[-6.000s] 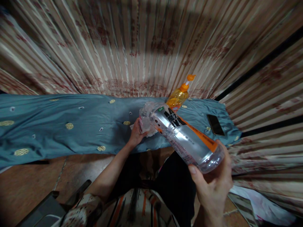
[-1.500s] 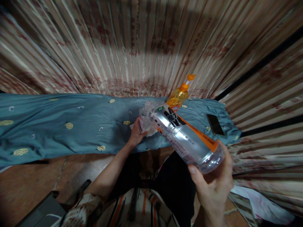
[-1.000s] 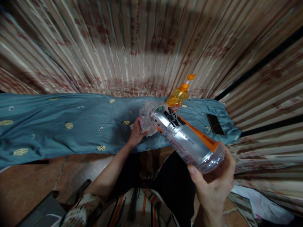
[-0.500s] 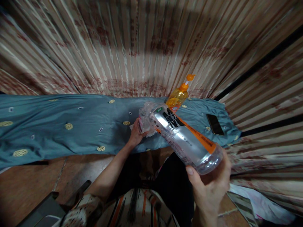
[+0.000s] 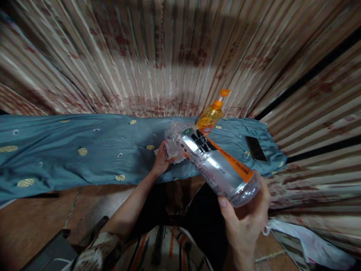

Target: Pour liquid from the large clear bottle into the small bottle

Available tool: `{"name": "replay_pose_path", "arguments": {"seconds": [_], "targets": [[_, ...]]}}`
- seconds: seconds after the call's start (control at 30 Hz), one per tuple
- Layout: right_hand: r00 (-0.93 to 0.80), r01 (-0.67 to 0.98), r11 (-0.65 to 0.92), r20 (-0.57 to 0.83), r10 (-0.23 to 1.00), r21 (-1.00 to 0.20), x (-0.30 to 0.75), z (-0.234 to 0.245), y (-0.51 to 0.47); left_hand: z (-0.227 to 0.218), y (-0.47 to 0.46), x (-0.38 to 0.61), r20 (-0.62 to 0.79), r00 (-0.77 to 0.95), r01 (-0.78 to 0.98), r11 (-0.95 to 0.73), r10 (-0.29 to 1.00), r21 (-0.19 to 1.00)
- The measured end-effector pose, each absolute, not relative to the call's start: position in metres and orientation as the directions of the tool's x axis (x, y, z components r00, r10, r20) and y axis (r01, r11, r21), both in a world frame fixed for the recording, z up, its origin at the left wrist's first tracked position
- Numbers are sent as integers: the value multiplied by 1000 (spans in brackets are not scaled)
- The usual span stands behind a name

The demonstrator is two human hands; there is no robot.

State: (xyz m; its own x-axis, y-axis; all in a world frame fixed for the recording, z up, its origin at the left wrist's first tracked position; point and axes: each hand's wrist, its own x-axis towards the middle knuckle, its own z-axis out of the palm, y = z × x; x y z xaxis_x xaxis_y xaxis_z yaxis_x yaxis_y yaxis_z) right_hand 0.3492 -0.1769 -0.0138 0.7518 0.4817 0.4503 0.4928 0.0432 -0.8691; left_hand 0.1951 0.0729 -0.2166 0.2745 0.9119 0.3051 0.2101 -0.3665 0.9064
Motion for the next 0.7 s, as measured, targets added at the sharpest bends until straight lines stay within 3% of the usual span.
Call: {"name": "replay_pose_path", "arguments": {"seconds": [0.7], "targets": [[724, 547, 63, 509, 466, -835, 353, -13, -170, -218, 73, 195, 253, 248, 213, -308, 935, 927]]}}
